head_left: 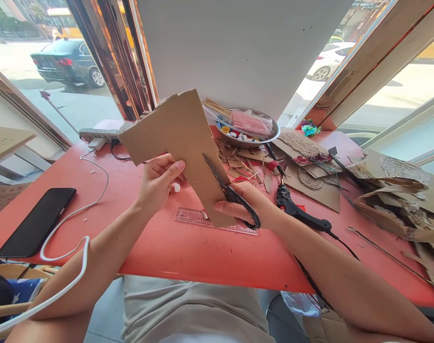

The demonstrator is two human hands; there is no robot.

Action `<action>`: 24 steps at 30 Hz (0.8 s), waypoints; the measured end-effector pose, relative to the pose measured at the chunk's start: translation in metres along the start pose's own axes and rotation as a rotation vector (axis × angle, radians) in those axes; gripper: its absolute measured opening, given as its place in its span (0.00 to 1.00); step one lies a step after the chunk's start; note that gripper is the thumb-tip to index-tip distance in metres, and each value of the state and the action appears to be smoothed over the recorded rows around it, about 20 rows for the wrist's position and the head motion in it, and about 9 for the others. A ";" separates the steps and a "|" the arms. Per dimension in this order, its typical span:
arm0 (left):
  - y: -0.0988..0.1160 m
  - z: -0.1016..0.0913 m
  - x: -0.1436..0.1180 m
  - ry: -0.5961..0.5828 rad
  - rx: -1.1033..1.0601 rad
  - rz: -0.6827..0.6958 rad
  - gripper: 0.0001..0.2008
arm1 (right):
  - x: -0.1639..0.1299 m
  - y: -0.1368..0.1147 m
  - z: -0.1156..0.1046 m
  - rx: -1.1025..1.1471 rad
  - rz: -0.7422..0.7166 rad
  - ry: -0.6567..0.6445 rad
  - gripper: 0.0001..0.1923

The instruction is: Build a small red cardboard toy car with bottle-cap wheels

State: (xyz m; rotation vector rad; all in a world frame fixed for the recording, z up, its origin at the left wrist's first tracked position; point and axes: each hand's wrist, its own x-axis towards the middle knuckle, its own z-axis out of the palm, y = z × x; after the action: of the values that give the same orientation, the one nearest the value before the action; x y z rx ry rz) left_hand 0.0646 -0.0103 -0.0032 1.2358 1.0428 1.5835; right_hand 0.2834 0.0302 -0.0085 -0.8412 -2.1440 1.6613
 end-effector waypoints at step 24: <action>-0.018 0.003 -0.004 0.296 -0.082 0.148 0.21 | -0.003 -0.009 0.002 0.126 -0.066 0.575 0.26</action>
State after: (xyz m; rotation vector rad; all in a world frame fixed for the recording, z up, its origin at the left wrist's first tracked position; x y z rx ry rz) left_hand 0.0709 -0.0081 -0.0210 1.0639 1.0755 1.9481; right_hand 0.2822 0.0256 -0.0003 -1.0415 -1.6374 1.2988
